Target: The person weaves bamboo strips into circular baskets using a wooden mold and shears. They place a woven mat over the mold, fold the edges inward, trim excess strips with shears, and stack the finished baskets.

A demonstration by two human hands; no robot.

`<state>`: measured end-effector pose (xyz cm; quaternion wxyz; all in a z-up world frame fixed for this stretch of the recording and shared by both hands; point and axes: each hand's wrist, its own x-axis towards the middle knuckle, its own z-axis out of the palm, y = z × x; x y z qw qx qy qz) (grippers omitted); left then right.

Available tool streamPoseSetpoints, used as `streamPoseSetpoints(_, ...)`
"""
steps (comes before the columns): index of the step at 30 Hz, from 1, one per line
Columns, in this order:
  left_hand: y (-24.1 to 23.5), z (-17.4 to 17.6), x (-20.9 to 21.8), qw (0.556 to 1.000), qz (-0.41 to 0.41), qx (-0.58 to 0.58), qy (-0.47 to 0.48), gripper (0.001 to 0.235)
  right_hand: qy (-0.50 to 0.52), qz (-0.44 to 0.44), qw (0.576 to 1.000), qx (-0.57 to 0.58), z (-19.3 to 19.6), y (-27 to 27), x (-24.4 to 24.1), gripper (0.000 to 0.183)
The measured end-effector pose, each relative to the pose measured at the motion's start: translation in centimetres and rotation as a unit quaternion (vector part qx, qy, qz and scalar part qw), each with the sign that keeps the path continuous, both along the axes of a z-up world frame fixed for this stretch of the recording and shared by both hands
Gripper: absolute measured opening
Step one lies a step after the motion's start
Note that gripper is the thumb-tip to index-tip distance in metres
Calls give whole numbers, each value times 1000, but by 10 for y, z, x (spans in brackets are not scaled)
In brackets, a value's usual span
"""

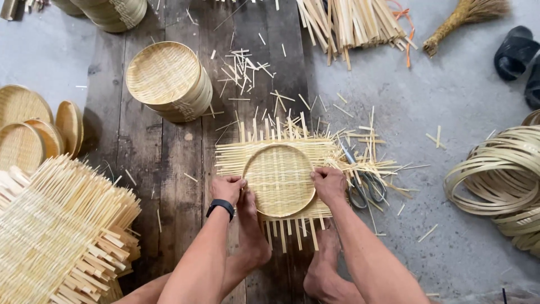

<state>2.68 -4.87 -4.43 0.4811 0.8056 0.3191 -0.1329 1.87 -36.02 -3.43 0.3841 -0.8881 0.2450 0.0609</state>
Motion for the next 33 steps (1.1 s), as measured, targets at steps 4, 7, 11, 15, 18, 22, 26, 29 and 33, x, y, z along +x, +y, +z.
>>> streamPoseSetpoints(4,4,5,-3,1000,-7,-9,-7,21,31,-4,1000,4,5,1,3,28)
streamPoseSetpoints(7,5,9,-10,1000,-2,4,17,24,52,15,999,-1,0,-4,7,29)
streamPoseSetpoints(11,-2,28,-9,1000,9,-4,15,22,47,36,998,-14,-3,-9,6,30)
streamPoseSetpoints(15,-2,21,-13,1000,-18,4,5,22,59,35,998,-13,3,-14,3,29)
streamPoseSetpoints(18,3,8,-10,1000,-6,-3,-19,21,48,47,998,15,-5,-22,12,28)
streamPoseSetpoints(22,-7,39,8,999,-42,-15,0,22,16,73,997,23,3,-11,2,30)
streamPoseSetpoints(26,-35,49,51,926,-291,198,-134,38,-25,340,930,-140,121,68,-8,63)
streamPoseSetpoints(29,-52,-17,69,839,-395,221,-301,31,-44,522,829,-194,105,100,-38,70)
streamPoseSetpoints(33,-64,9,87,921,-322,117,-186,27,-230,516,762,-318,9,101,-49,74)
